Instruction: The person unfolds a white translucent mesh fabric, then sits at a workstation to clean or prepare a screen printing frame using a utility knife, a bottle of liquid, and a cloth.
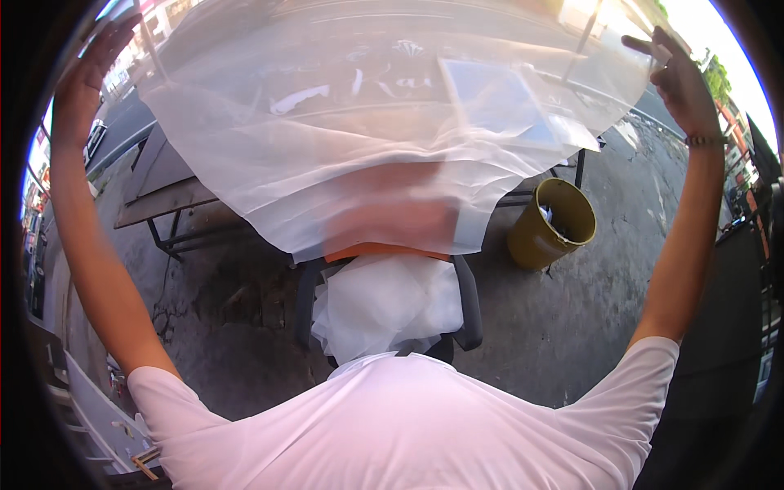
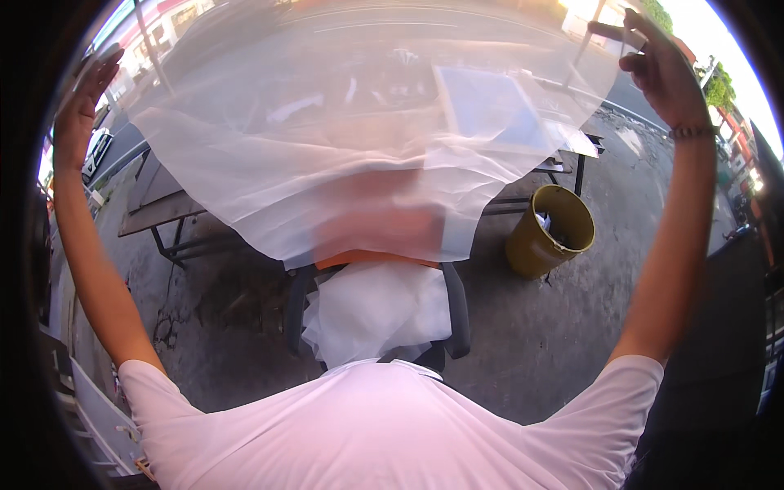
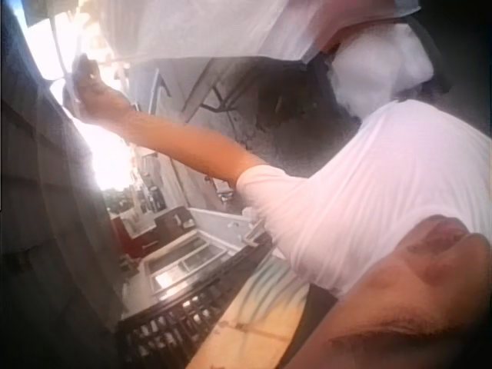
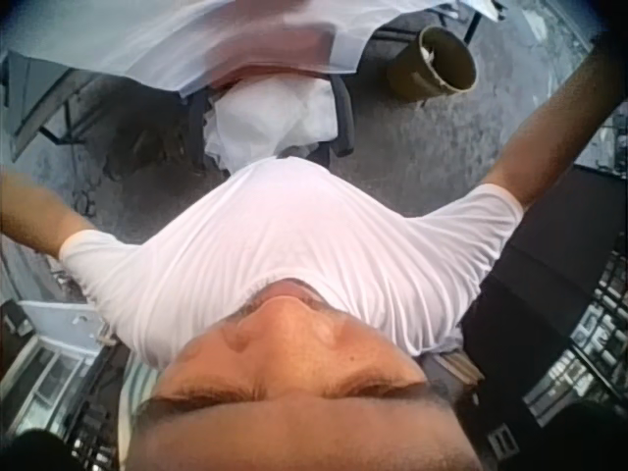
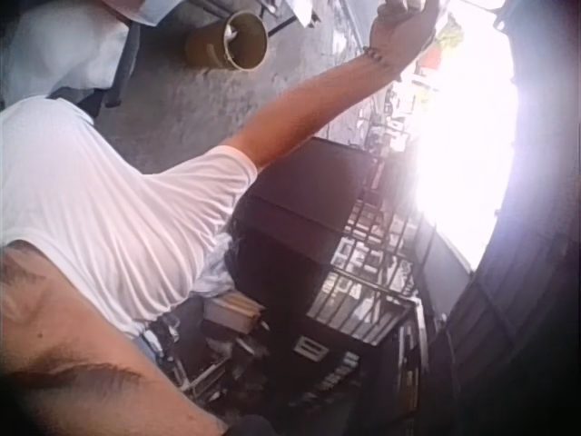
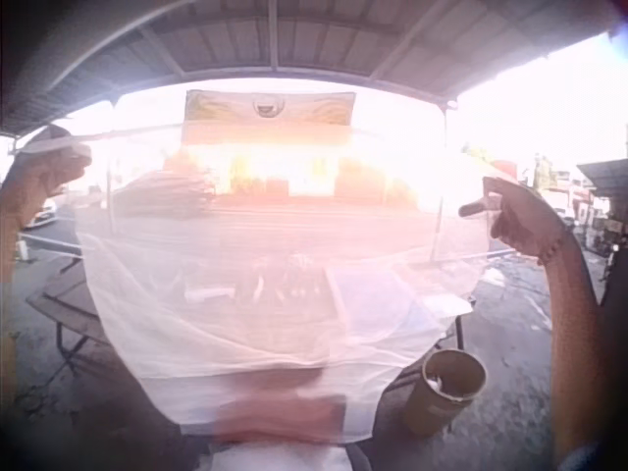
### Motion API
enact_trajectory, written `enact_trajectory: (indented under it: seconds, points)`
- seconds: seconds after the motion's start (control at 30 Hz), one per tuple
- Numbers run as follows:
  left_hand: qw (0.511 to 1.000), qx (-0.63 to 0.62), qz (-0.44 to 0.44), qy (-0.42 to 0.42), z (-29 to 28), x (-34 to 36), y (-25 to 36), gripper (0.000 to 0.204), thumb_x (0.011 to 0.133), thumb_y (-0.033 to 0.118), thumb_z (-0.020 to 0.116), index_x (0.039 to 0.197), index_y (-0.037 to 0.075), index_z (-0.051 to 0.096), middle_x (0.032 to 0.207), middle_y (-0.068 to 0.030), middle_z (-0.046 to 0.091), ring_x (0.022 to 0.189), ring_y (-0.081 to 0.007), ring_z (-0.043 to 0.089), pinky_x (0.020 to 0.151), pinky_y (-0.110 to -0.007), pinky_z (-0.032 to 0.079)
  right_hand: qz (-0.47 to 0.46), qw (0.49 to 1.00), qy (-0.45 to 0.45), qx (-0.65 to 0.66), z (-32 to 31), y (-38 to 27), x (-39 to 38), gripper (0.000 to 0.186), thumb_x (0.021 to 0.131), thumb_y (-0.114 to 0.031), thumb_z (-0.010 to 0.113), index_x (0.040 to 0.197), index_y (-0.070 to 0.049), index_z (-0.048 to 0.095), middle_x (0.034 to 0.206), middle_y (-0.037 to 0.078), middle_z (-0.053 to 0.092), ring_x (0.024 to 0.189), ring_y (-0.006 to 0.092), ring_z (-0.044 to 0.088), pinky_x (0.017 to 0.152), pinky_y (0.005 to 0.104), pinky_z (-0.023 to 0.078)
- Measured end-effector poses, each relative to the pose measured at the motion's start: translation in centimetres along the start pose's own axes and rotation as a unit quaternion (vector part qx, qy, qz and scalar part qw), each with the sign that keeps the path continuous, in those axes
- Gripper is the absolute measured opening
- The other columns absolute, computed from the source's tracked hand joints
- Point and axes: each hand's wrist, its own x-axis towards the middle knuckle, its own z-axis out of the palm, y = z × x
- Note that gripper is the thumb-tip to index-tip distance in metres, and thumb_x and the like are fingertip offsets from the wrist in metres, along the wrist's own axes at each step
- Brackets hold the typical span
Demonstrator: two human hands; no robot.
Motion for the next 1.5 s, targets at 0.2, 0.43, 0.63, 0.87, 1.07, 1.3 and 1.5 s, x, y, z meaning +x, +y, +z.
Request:
enact_trajectory:
  seconds: [0.2,0.43,0.63,0.87,1.07,1.3,1.5]
  points:
    - [0.998,-0.042,-0.038,0.035,9.4,1.1,-7.0,0.027,0.097,0.024,0.064,0.116,0.004,0.067,0.114,-0.0012,0.067,0.109,-0.0116,0.061,0.102,-0.027,0.044,0.142,0.956,-0.108,0.235,4.8,7.2,3.1,0.031,0.102,-0.015,0.049,0.123,0.008,0.043,0.138,0.034,0.049,0.097,0.0205,0.07,0.074,0.0195,0.063]
    - [0.975,-0.12,-0.187,-0.015,16.8,2.2,-22.1,0.027,0.099,0.029,0.062,0.116,0.01,0.071,0.113,-0.0006,0.068,0.114,-0.0113,0.058,0.108,-0.033,0.041,0.147,0.915,-0.036,0.374,9.3,23.0,8.7,0.037,0.095,-0.012,0.057,0.124,0.006,0.043,0.131,0.029,0.046,0.121,0.0509,0.054,0.104,0.0542,0.052]
    - [0.959,-0.146,-0.238,0.039,21.2,4.0,-30.6,0.037,0.101,0.032,0.056,0.124,0.006,0.065,0.13,-0.0078,0.063,0.127,-0.0187,0.055,0.114,-0.036,0.037,0.097,0.941,0.124,0.3,15.0,28.9,10.8,0.045,0.086,-0.011,0.073,0.121,-0.004,0.046,0.121,0.015,0.056,0.115,0.0357,0.06,0.104,0.0457,0.045]
    - [0.955,-0.032,-0.296,-0.004,26.1,5.8,-38.0,0.056,0.095,0.031,0.06,0.142,0.002,0.051,0.136,-0.0176,0.059,0.129,-0.0284,0.053,0.111,-0.04,0.038,0.101,0.985,0.095,-0.098,21.6,33.9,12.9,0.087,0.08,-0.021,0.082,0.146,0.003,0.031,0.136,0.025,0.052,0.13,0.0338,0.051,0.112,0.0409,0.036]
    - [0.973,0.189,-0.135,0.006,31.5,-2.9,-32.9,0.059,0.098,0.031,0.06,0.149,0.009,0.04,0.144,-0.0195,0.05,0.135,-0.0302,0.046,0.111,-0.039,0.036,-0.127,0.925,0.146,-0.326,25.1,34.0,1.2,0.072,0.091,-0.03,0.071,0.149,-0.004,0.039,0.146,0.028,0.045,0.135,0.0412,0.045,0.11,0.0426,0.039]
    - [0.974,0.032,-0.148,-0.169,33.7,-6.4,-26.0,0.049,0.103,0.047,0.05,0.123,0.005,0.064,0.123,-0.0108,0.067,0.115,-0.0203,0.062,0.1,-0.033,0.046,-0.023,0.967,-0.174,-0.183,28.3,30.1,-0.6,0.045,0.1,-0.04,0.057,0.125,-0.002,0.064,0.114,0.02,0.068,0.114,0.0362,0.062,0.096,0.0365,0.047]
    - [0.988,0.034,-0.092,0.12,31.7,-11.7,-24.4,0.039,0.107,0.033,0.047,0.106,0.0,0.067,0.099,-0.0069,0.069,0.093,-0.0152,0.063,0.087,-0.029,0.049,-0.175,0.953,0.13,-0.21,25.0,31.2,-4.7,0.031,0.102,-0.028,0.056,0.112,-0.001,0.068,0.103,0.015,0.069,0.095,0.0255,0.066,0.082,0.0344,0.051]
